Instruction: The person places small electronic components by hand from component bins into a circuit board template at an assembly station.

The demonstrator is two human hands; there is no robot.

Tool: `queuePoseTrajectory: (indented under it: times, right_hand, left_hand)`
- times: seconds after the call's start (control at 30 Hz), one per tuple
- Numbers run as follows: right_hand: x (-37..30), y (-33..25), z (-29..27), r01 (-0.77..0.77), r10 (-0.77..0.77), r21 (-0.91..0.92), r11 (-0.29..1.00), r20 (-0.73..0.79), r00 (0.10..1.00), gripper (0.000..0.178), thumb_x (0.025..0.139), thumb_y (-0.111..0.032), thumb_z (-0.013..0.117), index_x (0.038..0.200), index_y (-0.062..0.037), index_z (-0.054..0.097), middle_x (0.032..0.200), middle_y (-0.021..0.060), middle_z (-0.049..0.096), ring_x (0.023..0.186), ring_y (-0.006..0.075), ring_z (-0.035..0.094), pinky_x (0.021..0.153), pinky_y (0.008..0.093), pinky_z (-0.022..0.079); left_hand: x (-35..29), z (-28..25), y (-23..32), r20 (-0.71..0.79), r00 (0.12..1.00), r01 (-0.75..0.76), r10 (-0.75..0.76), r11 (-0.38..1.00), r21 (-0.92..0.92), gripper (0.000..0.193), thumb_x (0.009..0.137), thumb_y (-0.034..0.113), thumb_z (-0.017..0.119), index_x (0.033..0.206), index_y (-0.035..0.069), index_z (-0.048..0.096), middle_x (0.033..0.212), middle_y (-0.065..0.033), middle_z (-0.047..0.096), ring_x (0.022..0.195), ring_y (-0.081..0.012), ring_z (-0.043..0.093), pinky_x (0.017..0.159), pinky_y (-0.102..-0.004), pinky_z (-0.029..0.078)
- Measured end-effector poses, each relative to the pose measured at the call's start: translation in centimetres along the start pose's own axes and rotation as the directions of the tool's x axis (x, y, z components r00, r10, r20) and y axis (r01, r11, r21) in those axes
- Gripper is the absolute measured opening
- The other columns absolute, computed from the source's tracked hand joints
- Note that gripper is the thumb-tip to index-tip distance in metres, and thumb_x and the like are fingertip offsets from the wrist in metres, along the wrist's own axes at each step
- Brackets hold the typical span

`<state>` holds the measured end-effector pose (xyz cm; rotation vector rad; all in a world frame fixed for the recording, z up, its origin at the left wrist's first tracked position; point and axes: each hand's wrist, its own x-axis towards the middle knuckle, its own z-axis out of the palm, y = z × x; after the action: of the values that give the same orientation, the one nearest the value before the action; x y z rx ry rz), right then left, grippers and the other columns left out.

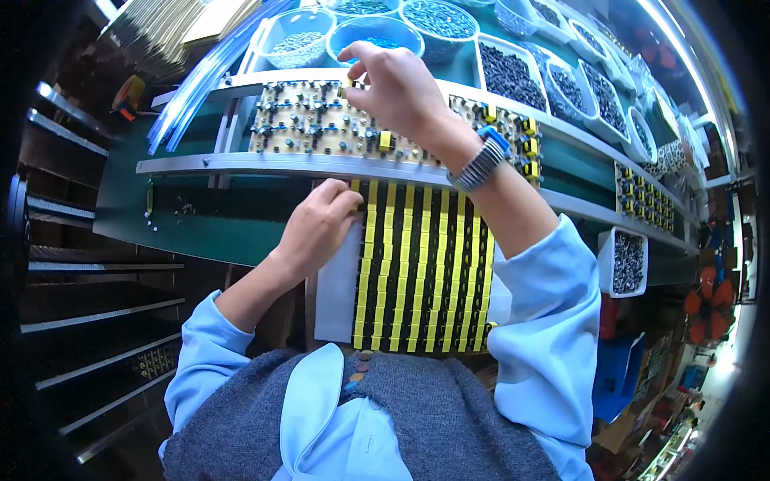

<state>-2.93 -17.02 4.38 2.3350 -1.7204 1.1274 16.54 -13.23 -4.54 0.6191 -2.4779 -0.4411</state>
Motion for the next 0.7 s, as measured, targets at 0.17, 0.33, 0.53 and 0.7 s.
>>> queuePoseTrajectory:
  times: [0.17,0.33,0.53,0.7]
  right_hand:
    - [1.8,0.7,2.1,-0.08,0.08,-0.003,0.997,0.088,0.993,0.034,0.069,-0.008,0.065,0.103,-0.0045,0.062,0.08,0.0062,0.068,0.052,0.0182,0.056,0.052,0.028,0.046]
    - [1.8,0.5,2.9,-0.135,0.14,-0.053,0.99,0.12,0.983,0.036,0.069,-0.008,0.065,0.104,-0.0058,0.061,0.083,0.0051,0.068,0.063,0.0191,0.056,0.063,0.0306,0.048]
    - [1.6,0.6,3.5,-0.099,0.108,-0.087,0.991,0.11,0.988,0.036,0.069,-0.008,0.064,0.104,-0.0063,0.061,0.084,0.0035,0.068,0.075,0.0205,0.055,0.072,0.0328,0.046]
    - [1.1,1.7,3.8,-0.115,0.121,-0.079,0.99,0.083,0.989,0.033,0.07,-0.009,0.063,0.103,-0.0069,0.062,0.081,0.0021,0.067,0.077,0.0208,0.055,0.074,0.0327,0.046]
  left_hand:
    - [-0.4,0.0,0.1,0.036,0.999,0.03,-0.029,0.999,-0.031,0.016,0.074,-0.003,0.062,0.09,-0.001,0.058,0.095,-0.0122,0.054,0.078,-0.0251,0.057,0.07,-0.031,0.05]
    - [-0.4,0.1,-0.5,0.022,0.999,0.035,-0.034,0.997,-0.074,0.016,0.075,-0.003,0.063,0.09,-0.001,0.058,0.094,-0.0123,0.054,0.078,-0.025,0.056,0.068,-0.0314,0.05]
    - [-0.3,-2.3,-1.1,0.065,0.988,0.151,-0.138,0.929,-0.339,0.018,0.075,-0.003,0.064,0.092,-0.001,0.059,0.094,-0.0116,0.055,0.076,-0.0198,0.056,0.066,-0.029,0.05]
    - [0.0,-4.9,-1.7,0.084,0.969,0.241,-0.232,0.814,-0.528,0.023,0.075,-0.004,0.065,0.098,-0.002,0.06,0.092,-0.0108,0.058,0.074,-0.0157,0.057,0.066,-0.0251,0.05]
